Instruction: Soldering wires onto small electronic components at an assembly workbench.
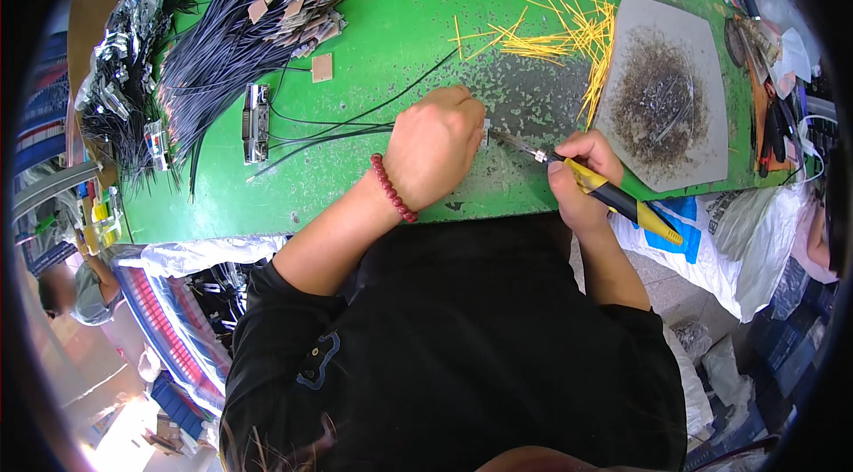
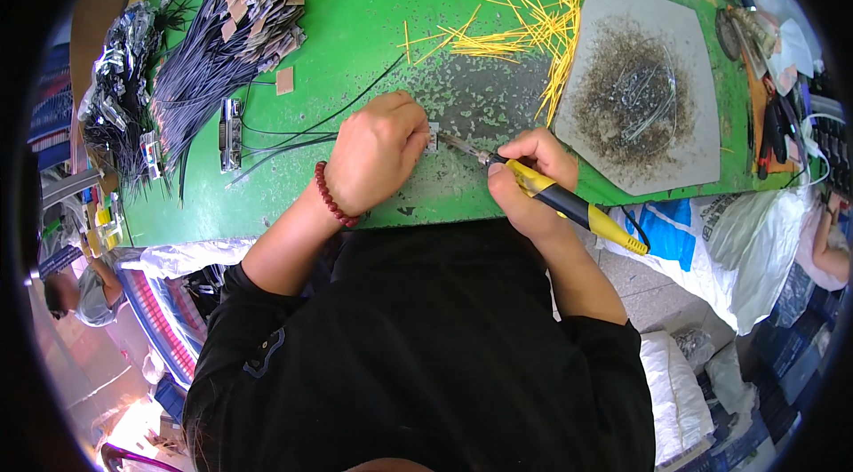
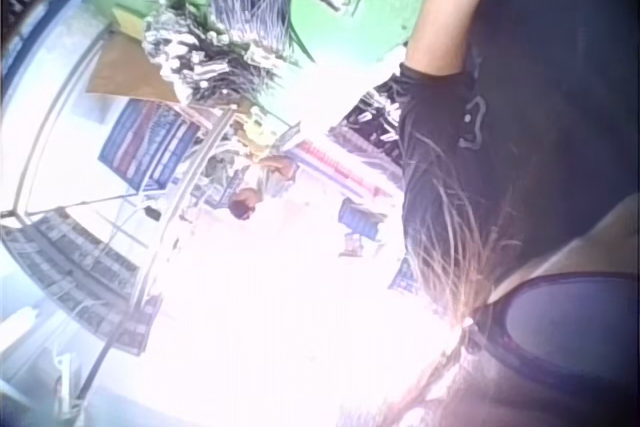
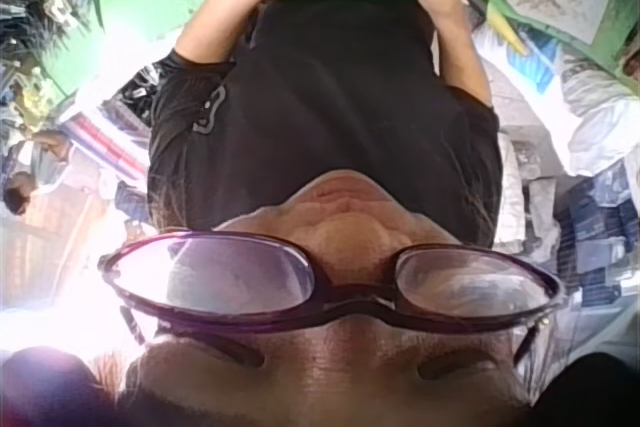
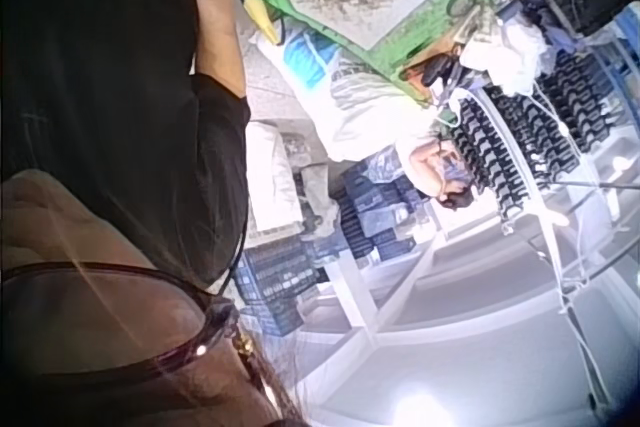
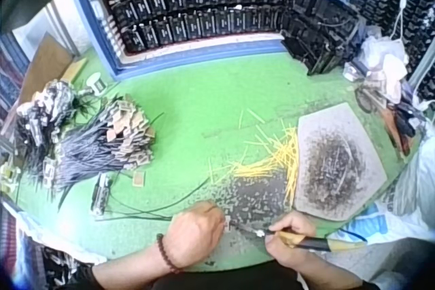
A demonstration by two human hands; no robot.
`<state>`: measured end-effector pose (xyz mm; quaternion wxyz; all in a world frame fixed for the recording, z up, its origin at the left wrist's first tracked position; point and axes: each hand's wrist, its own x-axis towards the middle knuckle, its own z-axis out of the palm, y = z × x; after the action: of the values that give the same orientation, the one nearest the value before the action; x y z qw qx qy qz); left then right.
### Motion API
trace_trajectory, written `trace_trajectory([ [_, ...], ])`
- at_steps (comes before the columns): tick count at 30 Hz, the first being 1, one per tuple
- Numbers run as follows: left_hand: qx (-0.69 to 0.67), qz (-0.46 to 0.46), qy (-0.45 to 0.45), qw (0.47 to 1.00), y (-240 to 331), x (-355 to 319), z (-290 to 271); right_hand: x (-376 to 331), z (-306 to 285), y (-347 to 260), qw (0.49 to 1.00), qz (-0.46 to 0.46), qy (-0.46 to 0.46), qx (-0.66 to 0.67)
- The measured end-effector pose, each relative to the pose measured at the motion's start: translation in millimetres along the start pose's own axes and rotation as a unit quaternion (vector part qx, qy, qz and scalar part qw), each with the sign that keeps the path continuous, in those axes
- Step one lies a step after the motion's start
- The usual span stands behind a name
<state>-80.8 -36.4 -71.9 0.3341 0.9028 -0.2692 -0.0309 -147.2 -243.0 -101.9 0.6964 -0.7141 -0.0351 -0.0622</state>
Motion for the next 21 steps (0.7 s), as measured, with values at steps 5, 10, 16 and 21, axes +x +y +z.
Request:
trace_trajectory([
  [5, -0.004, 0.002, 0.004, 1.000, -1.5, -0.9, 1.4, -0.3, 1.9, -1.2, 0.999, 0.019, -0.019, -0.018],
  [10, 0.001, 0.006, 0.014, 1.000, -2.5, -0.9, 2.0, 0.0, 1.6, 2.9, 0.999, -0.030, 0.028, 0.019],
  [16, -0.002, 0.010, 0.008, 1.000, -1.2, 0.5, 1.6, 0.0, -0.9, 4.7, 0.997, -0.036, 0.039, 0.052],
  [21, 0.009, 0.017, 0.014, 1.000, -1.9, -1.3, 0.4, -0.4, 3.5, 8.0, 0.993, -0.053, 0.099, 0.042],
])
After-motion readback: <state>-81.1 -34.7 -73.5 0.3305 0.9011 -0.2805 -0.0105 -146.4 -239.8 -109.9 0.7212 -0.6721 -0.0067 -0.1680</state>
